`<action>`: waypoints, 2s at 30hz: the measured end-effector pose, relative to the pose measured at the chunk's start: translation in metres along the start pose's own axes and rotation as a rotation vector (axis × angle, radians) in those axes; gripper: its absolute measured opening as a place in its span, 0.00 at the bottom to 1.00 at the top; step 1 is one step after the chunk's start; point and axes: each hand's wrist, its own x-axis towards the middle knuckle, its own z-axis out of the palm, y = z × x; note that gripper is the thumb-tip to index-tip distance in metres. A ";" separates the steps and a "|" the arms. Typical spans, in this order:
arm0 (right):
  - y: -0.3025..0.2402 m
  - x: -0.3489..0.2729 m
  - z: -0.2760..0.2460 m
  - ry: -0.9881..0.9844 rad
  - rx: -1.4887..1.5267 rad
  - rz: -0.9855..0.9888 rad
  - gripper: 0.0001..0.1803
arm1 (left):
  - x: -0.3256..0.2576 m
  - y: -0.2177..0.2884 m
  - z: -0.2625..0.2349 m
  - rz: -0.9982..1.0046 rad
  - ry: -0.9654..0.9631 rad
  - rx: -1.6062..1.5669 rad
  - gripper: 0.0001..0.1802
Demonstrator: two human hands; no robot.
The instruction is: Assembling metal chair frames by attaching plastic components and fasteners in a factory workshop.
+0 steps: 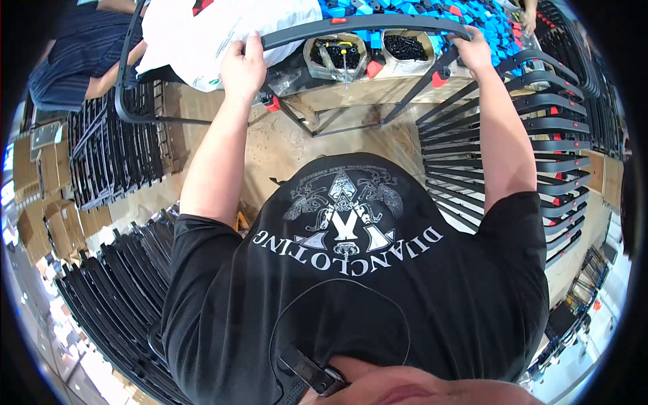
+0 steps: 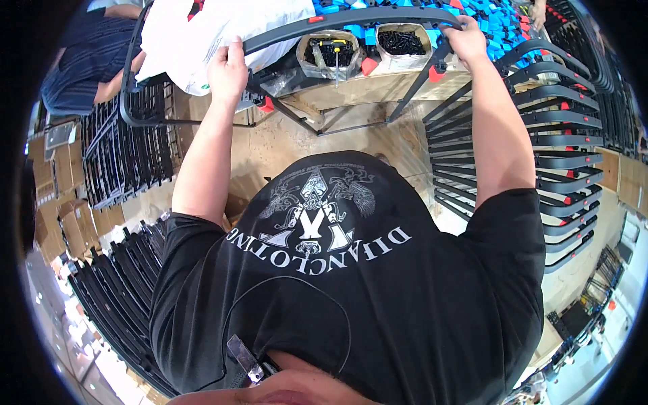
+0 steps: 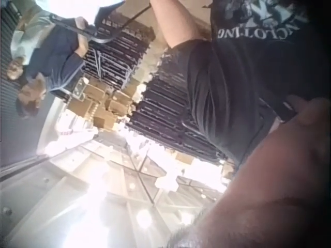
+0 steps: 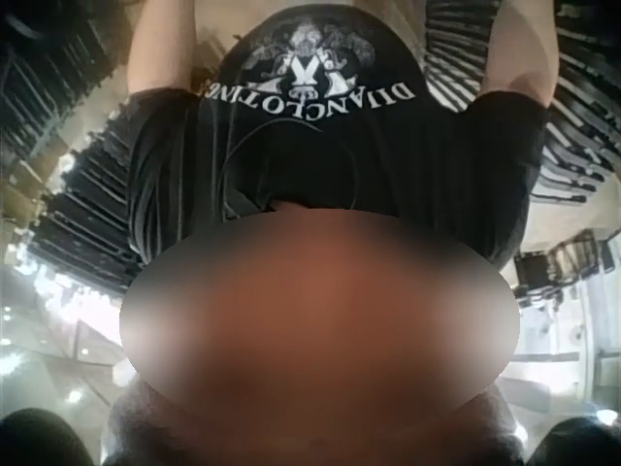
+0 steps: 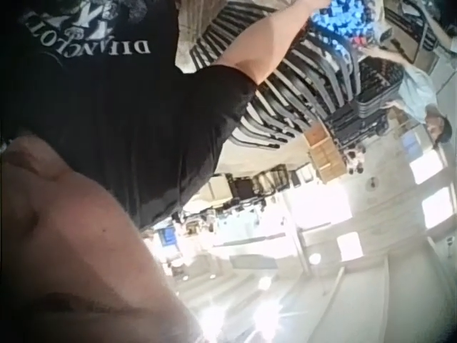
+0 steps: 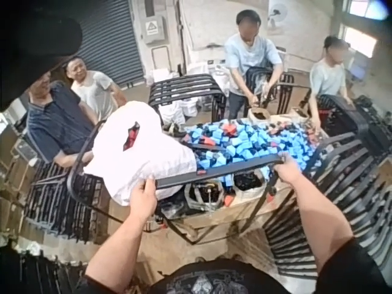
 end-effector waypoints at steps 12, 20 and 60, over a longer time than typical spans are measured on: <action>-0.101 -0.137 0.184 -0.356 -0.317 -0.260 0.32 | 0.001 0.007 -0.003 0.001 -0.065 -0.012 0.31; -0.139 -0.077 0.242 -0.885 -0.549 -0.012 0.31 | -0.001 0.018 -0.007 0.024 -0.085 -0.007 0.31; -0.067 -0.277 0.177 -0.916 0.742 0.335 0.09 | -0.099 -0.152 0.005 -0.586 -0.023 -0.871 0.13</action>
